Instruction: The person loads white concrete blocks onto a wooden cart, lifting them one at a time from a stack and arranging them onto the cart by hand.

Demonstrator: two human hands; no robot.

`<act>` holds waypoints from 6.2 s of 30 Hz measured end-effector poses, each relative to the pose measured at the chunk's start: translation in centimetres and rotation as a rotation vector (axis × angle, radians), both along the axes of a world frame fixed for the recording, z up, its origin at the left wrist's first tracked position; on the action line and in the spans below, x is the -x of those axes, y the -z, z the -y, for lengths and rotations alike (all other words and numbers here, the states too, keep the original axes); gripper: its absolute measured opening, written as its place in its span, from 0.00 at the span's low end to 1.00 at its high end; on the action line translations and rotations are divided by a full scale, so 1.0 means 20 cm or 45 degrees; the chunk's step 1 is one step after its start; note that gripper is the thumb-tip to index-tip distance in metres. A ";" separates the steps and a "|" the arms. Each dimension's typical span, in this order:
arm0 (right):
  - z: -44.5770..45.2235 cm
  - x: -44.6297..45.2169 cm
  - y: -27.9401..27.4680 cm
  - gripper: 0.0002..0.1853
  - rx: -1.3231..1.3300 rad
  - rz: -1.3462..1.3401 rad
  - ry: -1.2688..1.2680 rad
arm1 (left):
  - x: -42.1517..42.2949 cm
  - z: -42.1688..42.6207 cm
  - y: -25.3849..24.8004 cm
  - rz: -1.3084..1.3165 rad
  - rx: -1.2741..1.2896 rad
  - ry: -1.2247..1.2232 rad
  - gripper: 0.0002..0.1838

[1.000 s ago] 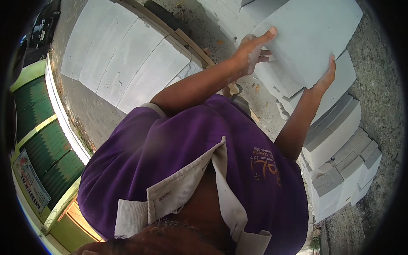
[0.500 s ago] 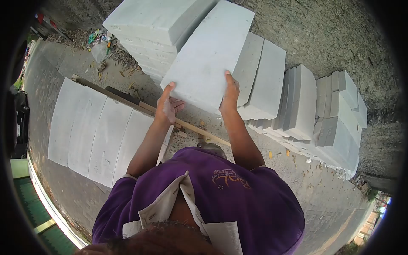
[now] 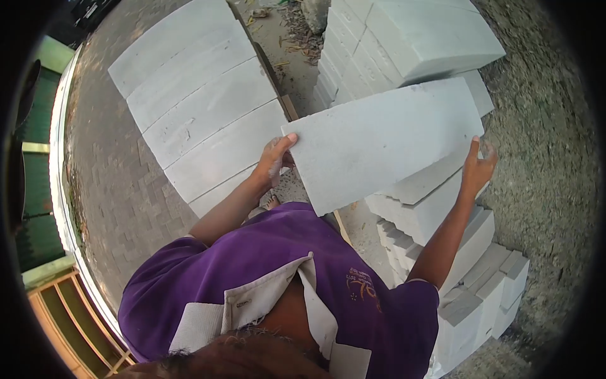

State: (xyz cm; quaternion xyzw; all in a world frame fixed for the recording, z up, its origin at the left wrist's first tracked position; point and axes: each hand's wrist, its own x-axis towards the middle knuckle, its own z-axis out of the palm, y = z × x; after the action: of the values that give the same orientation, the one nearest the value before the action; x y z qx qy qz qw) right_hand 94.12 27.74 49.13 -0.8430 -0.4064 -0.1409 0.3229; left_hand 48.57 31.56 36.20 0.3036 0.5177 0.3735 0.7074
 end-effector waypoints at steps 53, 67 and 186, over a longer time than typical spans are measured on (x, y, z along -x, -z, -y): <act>-1.68 2.49 -0.08 0.39 1.136 -0.881 -1.737 | 2.00 0.63 0.66 0.533 0.308 -1.125 0.42; -2.68 4.52 -0.14 0.52 1.332 -0.100 -2.217 | 2.11 0.27 0.72 0.868 0.081 -1.277 0.48; -2.62 4.69 0.59 0.28 0.185 -1.005 -1.831 | 2.33 0.34 1.06 0.918 0.441 -1.383 0.48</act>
State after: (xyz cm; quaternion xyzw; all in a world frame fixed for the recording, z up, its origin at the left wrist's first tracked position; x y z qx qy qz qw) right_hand 0.27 80.24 37.25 -0.3830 -0.7119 0.4338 0.3980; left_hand 1.97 24.79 14.98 -0.2615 0.3807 0.6657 0.5861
